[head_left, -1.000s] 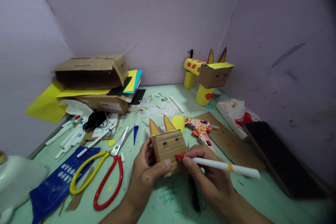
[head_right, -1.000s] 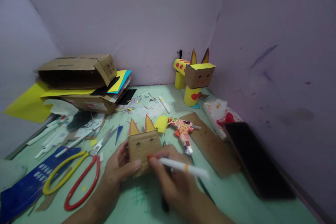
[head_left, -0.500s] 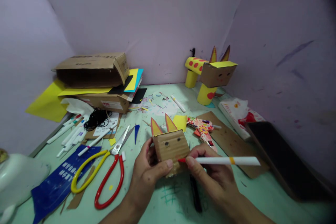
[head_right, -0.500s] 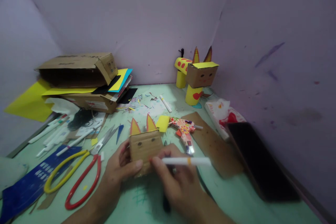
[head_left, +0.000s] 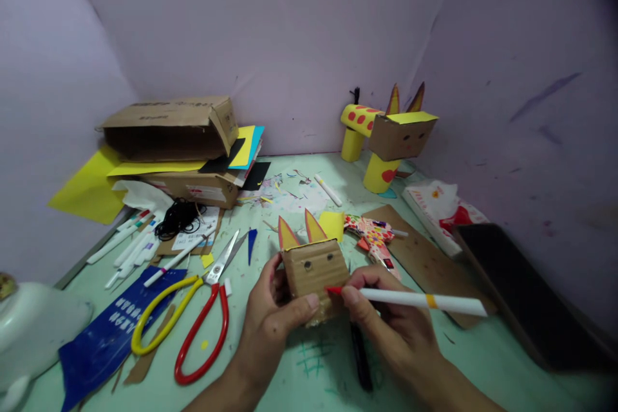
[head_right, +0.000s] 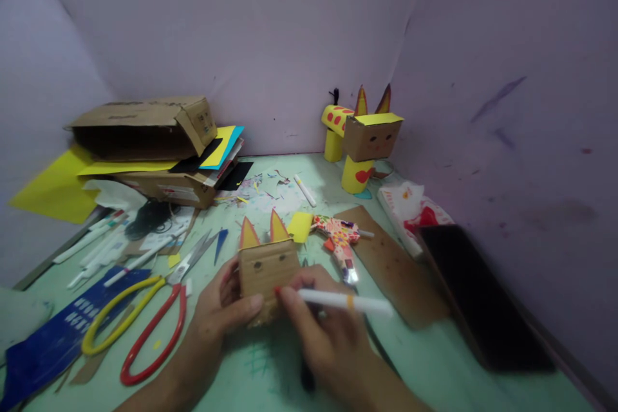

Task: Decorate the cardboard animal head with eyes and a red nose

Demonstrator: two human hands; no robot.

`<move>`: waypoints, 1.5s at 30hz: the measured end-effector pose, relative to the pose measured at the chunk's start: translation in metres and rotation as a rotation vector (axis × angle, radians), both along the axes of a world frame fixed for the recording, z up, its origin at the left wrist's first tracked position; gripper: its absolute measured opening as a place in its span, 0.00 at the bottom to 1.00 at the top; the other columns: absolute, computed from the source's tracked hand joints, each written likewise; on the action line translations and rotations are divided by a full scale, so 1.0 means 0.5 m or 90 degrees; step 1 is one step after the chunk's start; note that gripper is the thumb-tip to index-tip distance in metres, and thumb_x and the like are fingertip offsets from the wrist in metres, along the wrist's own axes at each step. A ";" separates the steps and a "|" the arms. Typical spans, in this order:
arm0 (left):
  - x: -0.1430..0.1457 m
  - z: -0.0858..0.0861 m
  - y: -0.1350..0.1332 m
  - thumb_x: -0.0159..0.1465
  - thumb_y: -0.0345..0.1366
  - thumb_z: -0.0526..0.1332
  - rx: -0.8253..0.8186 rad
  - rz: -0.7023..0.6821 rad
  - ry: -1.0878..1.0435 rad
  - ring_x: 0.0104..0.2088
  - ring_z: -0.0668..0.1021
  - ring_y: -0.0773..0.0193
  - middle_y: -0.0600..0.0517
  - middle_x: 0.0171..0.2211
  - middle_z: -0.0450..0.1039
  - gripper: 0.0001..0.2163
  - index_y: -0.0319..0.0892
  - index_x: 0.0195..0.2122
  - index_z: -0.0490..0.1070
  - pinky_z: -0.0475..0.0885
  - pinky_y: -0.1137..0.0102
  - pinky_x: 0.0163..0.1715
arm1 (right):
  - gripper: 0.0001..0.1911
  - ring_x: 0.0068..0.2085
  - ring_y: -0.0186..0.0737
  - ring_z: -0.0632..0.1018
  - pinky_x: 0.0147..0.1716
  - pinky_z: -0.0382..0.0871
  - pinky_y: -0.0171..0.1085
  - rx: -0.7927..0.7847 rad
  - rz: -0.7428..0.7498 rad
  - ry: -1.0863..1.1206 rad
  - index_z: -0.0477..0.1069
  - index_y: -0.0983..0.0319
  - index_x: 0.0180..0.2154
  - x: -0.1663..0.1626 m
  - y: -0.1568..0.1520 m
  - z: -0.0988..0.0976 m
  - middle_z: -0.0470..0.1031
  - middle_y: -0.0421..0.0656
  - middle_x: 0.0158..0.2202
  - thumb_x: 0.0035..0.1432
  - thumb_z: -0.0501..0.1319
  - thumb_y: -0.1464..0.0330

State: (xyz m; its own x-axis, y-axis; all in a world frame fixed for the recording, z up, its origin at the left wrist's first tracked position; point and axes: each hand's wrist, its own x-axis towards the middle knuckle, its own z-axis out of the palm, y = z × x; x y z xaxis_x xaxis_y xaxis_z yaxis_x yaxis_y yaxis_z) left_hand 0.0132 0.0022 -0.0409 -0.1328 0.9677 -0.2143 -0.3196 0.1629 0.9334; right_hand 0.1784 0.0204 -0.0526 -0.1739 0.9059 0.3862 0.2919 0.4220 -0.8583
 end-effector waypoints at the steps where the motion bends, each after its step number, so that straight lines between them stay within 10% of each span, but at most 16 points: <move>1: 0.000 0.000 0.000 0.46 0.37 0.71 0.003 -0.003 0.000 0.50 0.77 0.46 0.41 0.50 0.77 0.37 0.37 0.57 0.61 0.73 0.61 0.46 | 0.09 0.24 0.35 0.71 0.23 0.63 0.33 0.000 0.004 0.005 0.70 0.57 0.30 0.000 -0.001 0.000 0.71 0.37 0.23 0.63 0.58 0.63; 45: -0.002 -0.001 0.000 0.45 0.37 0.71 -0.009 -0.010 0.012 0.50 0.77 0.45 0.39 0.51 0.75 0.41 0.36 0.59 0.57 0.73 0.59 0.47 | 0.08 0.25 0.34 0.69 0.23 0.61 0.31 -0.039 -0.006 0.004 0.69 0.57 0.32 0.002 -0.006 -0.002 0.68 0.35 0.23 0.63 0.58 0.63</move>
